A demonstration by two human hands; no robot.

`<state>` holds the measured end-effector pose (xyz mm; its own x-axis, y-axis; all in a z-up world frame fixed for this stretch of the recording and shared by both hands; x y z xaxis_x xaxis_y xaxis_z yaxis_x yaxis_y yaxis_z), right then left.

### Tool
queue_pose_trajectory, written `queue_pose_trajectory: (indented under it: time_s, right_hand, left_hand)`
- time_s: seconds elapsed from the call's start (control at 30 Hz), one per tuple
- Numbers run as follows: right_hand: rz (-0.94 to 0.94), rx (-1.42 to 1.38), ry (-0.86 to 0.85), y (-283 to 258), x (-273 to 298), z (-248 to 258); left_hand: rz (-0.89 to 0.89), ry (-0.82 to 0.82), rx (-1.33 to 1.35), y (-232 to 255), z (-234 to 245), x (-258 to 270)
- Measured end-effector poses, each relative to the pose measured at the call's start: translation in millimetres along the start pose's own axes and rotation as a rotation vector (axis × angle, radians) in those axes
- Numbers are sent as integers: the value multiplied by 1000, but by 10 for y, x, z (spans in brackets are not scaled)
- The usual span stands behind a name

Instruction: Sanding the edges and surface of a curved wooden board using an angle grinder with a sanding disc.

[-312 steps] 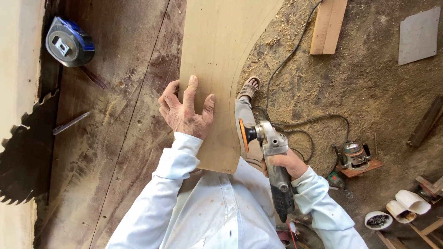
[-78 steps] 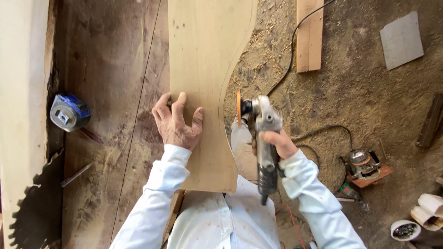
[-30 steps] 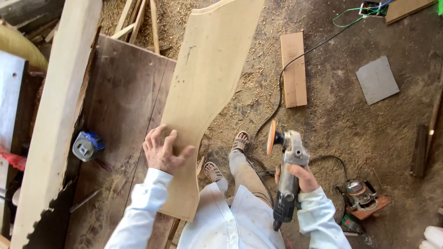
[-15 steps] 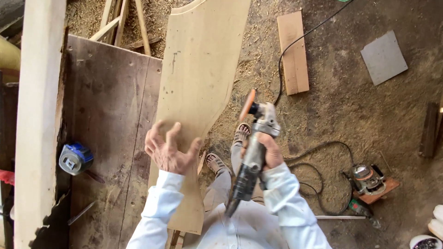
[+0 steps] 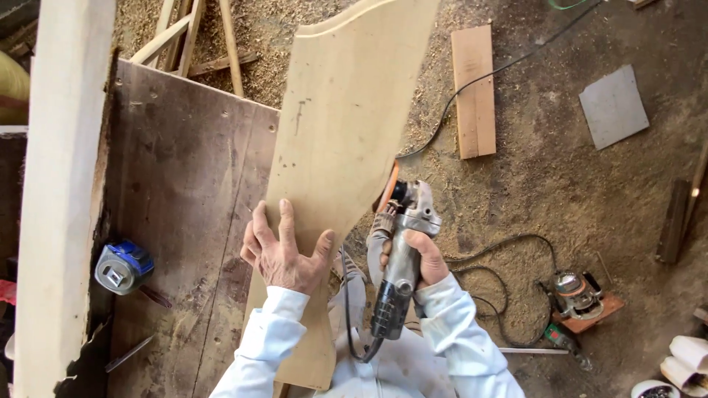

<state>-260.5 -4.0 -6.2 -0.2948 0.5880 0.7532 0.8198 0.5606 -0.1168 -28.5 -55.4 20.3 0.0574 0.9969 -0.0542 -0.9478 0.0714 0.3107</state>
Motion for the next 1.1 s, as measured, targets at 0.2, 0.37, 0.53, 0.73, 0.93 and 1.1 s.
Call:
queue_pose_trajectory:
  time_s: [0.2, 0.37, 0.53, 0.73, 0.93, 1.1]
  right_hand:
    - [2, 38, -4, -81, -45, 171]
    - [-7, 120, -6, -211, -81, 195]
    - [39, 91, -7, -290, -126, 205]
    - [79, 209, -19, -710, -191, -212]
    - [50, 249, -61, -839, -254, -152]
    - [74, 239, -62, -670, -86, -239]
  left_hand:
    - [0, 3, 17, -35, -42, 1]
    - [11, -4, 27, -26, -17, -3]
    - [22, -14, 26, -27, -1, -12]
    - [50, -57, 45, -25, -18, 7]
    - [59, -67, 47, -22, -28, 8]
    - [58, -74, 40, -38, -50, 24]
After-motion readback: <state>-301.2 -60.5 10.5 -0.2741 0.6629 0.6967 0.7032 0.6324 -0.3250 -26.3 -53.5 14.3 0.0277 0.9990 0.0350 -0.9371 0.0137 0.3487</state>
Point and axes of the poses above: each hand's wrist, its own x-axis away from the middle knuckle, its own z-axis out of the back of the hand, y = z × x, the point moved 1 cm from there along -x, towards the middle knuckle, and after that the axes turned 11 degrees about -y, right-handed, at the moved point
